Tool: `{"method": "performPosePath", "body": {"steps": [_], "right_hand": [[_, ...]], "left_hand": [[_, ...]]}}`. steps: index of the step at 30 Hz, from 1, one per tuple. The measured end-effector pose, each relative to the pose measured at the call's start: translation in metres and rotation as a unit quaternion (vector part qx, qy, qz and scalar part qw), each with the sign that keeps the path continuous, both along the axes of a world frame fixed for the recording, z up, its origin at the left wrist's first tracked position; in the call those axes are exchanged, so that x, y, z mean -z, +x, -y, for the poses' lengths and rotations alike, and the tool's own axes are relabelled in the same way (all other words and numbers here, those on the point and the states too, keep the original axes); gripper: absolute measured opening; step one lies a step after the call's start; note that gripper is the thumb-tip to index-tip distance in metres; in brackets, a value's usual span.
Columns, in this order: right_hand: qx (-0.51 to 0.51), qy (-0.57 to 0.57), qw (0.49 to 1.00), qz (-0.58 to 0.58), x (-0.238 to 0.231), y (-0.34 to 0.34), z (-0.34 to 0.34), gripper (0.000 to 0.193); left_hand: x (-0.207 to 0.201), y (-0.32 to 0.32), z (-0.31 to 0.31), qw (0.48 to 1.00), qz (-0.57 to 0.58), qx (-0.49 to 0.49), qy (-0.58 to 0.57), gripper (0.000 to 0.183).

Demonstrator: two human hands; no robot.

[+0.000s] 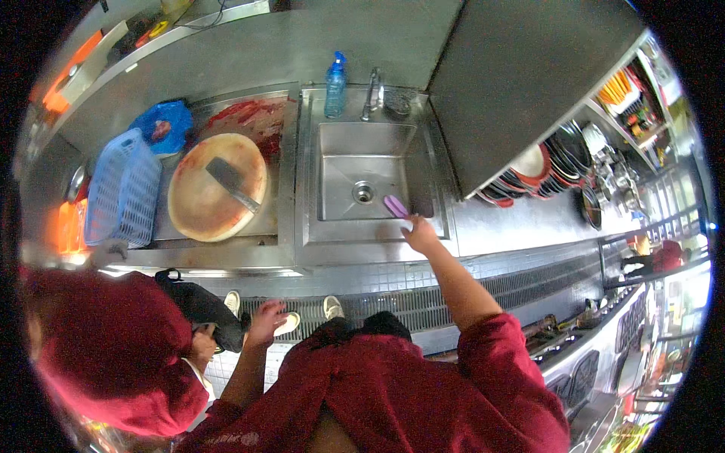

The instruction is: The person forms meatballs by hand from ground meat in a container, rolling them into balls and placing them into a metal bowl. After finishing, the person carries the container to a refrigerator, stores it, and washes their hands at a sink.

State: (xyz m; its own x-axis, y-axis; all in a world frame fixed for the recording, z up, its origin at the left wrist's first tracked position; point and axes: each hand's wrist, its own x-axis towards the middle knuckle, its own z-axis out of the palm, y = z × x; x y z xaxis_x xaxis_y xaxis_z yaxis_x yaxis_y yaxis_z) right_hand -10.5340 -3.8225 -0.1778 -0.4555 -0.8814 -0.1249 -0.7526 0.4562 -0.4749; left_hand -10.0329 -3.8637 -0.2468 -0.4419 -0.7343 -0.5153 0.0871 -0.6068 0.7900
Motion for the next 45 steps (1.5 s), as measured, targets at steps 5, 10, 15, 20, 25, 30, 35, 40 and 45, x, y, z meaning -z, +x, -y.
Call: {"method": "performPosePath", "body": {"steps": [5,10,15,20,25,30,35,40,45], "right_hand": [[-0.096,0.079,0.988,-0.09,-0.016,-0.08,0.14,0.062],[-0.118,-0.008,0.98,-0.158,0.007,-0.165,0.276,0.071],[-0.092,0.036,0.993,-0.062,0.003,-0.189,0.354,0.074],[-0.126,0.216,0.956,-0.155,0.063,-0.214,0.338,0.071],[0.059,-0.014,0.963,0.261,0.051,-0.21,0.315,0.037],[0.095,0.04,0.7,0.707,-0.009,-0.121,0.291,0.027],[0.126,-0.195,0.837,0.496,0.077,-0.127,0.304,0.042],[0.082,0.143,0.912,0.377,0.064,-0.086,0.291,0.052],[0.097,-0.077,0.871,0.474,0.187,-0.107,0.282,0.049]], "left_hand": [[-0.064,-0.09,0.071,0.997,-0.061,-0.046,0.024,0.039],[-0.107,-0.16,0.12,0.993,-0.07,-0.087,0.028,0.048],[-0.116,-0.222,0.146,0.99,-0.107,-0.072,0.05,0.056],[-0.105,-0.329,0.204,0.991,-0.102,-0.027,0.081,0.06],[-0.077,-0.443,0.256,0.99,-0.112,-0.014,0.085,0.064],[0.042,-0.5,0.296,0.815,-0.551,0.112,0.137,0.052],[-0.021,-0.564,0.255,0.946,-0.279,-0.127,0.108,0.03],[-0.001,-0.528,0.267,0.973,-0.187,-0.065,0.12,0.029],[-0.01,-0.535,0.249,0.938,-0.257,-0.053,0.225,0.026]]}}
